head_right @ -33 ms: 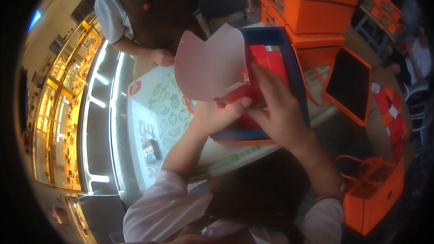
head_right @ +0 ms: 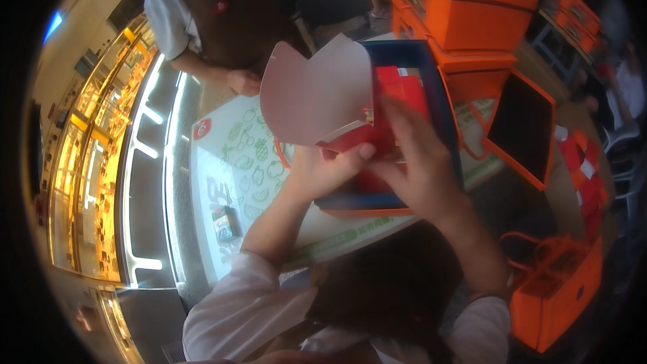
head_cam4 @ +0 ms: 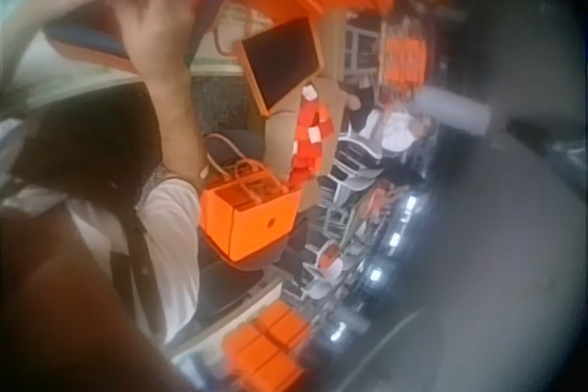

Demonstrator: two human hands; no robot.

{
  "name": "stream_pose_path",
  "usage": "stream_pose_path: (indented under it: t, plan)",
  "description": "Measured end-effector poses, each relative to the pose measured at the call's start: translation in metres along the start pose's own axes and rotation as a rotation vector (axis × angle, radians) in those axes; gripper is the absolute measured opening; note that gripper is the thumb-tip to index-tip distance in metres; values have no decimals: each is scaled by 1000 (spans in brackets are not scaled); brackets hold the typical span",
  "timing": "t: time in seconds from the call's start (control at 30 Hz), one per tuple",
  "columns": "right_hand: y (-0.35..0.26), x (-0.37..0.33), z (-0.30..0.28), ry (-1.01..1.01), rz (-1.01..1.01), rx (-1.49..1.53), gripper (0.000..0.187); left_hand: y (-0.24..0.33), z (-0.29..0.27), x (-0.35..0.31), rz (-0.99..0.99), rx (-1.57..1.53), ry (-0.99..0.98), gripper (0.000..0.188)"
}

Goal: The person assembles small red boxes by folding flaps and tucking them into slots. The person then places the assembled red boxes into larger orange boxes on the table.

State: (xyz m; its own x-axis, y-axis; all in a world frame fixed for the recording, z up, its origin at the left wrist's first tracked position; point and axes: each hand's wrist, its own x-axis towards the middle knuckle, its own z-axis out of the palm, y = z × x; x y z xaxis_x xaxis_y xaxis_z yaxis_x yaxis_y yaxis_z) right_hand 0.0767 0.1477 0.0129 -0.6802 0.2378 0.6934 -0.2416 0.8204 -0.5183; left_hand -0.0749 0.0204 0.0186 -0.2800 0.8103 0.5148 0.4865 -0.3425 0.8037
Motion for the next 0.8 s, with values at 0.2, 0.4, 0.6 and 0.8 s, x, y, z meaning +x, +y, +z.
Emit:
stream_pose_path:
  t: [0.2, 0.4, 0.6, 0.8]
  plan:
    - [11, -14, 2, 57, 270, 283, 85, -5, -1, -9, 21, -130, 105, 93]
    - [34, -26, -18, 104, 374, 447, 97, -4, 11, 9, 114, -235, -8, 97]
    - [5, -10, -7, 81, 288, 357, 94, 9, -5, 1, 5, -369, -101, 81]
    - [6, -12, -8, 107, 257, 312, 90, 12, -1, -1, 19, -311, -50, 79]
